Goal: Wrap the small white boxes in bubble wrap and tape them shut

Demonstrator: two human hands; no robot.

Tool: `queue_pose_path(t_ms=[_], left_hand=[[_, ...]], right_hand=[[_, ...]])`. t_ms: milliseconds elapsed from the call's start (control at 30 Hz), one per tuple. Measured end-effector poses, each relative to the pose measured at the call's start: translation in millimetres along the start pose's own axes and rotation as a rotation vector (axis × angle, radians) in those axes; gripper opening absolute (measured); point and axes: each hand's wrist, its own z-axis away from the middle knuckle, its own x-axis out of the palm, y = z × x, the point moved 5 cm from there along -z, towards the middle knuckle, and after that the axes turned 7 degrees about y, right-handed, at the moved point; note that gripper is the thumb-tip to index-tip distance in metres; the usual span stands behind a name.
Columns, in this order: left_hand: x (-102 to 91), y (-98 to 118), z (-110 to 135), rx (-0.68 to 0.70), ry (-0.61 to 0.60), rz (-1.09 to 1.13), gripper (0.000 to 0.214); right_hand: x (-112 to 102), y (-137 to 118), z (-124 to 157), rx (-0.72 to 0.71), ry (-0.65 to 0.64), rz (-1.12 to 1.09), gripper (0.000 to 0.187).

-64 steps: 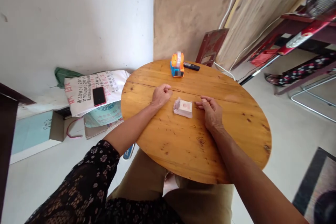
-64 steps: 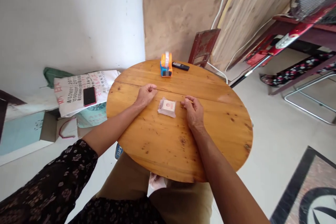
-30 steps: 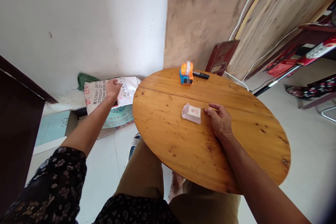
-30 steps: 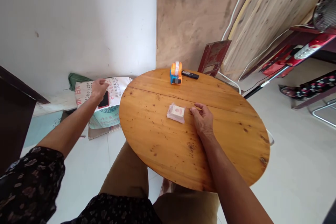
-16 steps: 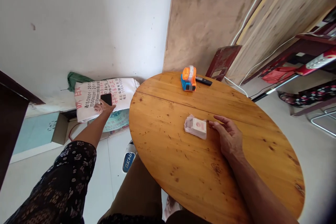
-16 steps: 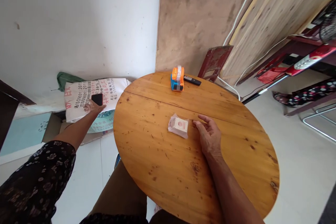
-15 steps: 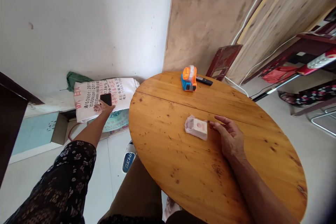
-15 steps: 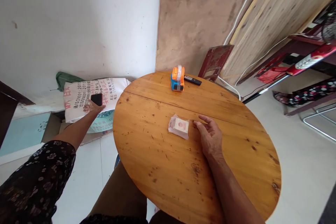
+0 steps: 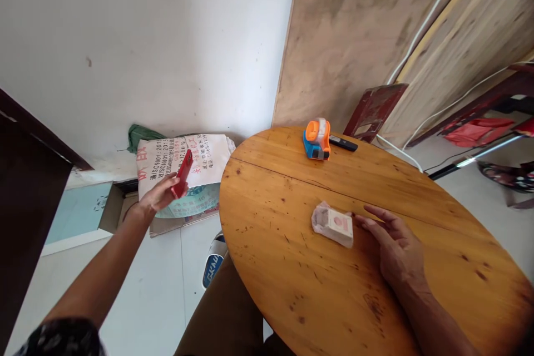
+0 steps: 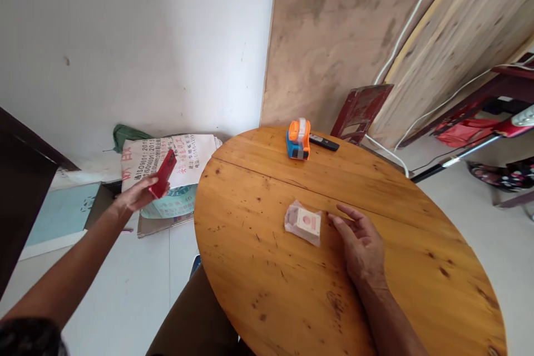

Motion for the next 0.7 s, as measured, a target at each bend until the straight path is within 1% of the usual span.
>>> queue_pose_path(t_ms=[33, 100, 133, 200, 233, 300, 400, 467, 500, 567, 633, 700], left_hand=[[-0.2, -1, 20, 0.009, -0.087, 0.061, 0.068], [8.8, -2, 63, 0.000, -0.344, 0.347, 0.076], [14.0, -1, 84, -0.010, -0.430, 0.454, 0.079], [25.3, 6, 117, -0.015, -0.527, 0.601, 0.084], [31.7, 11, 130, -0.017, -0.564, 0.639, 0.086], [43.3, 29, 150, 0.015, -0.599, 0.655, 0.091], [59.4, 59, 167, 0.088, -0.573, 0.548, 0.094], [69.4, 74, 173, 0.161, -0.451, 0.402, 0.100], [75.1, 79, 175, 0.197, -0.383, 0.328, 0.100], [88.5, 84, 182, 0.275, -0.275, 0.230, 0.098], [102.9, 81, 190, 0.342, -0.213, 0.175, 0.095], [115.1, 75, 199, 0.386, -0.169, 0.144, 0.095]], right_hand=[[0, 1, 0, 0.009, -0.001, -0.003, 0.046], [1, 2, 0, 0.033, -0.002, -0.007, 0.043], [1, 2, -1, 0.043, -0.001, -0.009, 0.042], [1, 2, -1, 0.053, 0.002, -0.010, 0.042], [1, 1, -1, 0.048, 0.001, -0.011, 0.043], [2, -1, 0, 0.030, 0.001, -0.022, 0.046], [2, -3, 3, 0.007, -0.005, -0.052, 0.046], [3, -4, 4, -0.004, -0.006, -0.085, 0.046], [3, -3, 5, -0.008, -0.010, -0.099, 0.045], [4, -2, 5, -0.016, -0.024, -0.106, 0.044], [5, -2, 4, -0.038, -0.028, -0.076, 0.042], [1, -11, 4, -0.141, 0.017, -0.016, 0.035]])
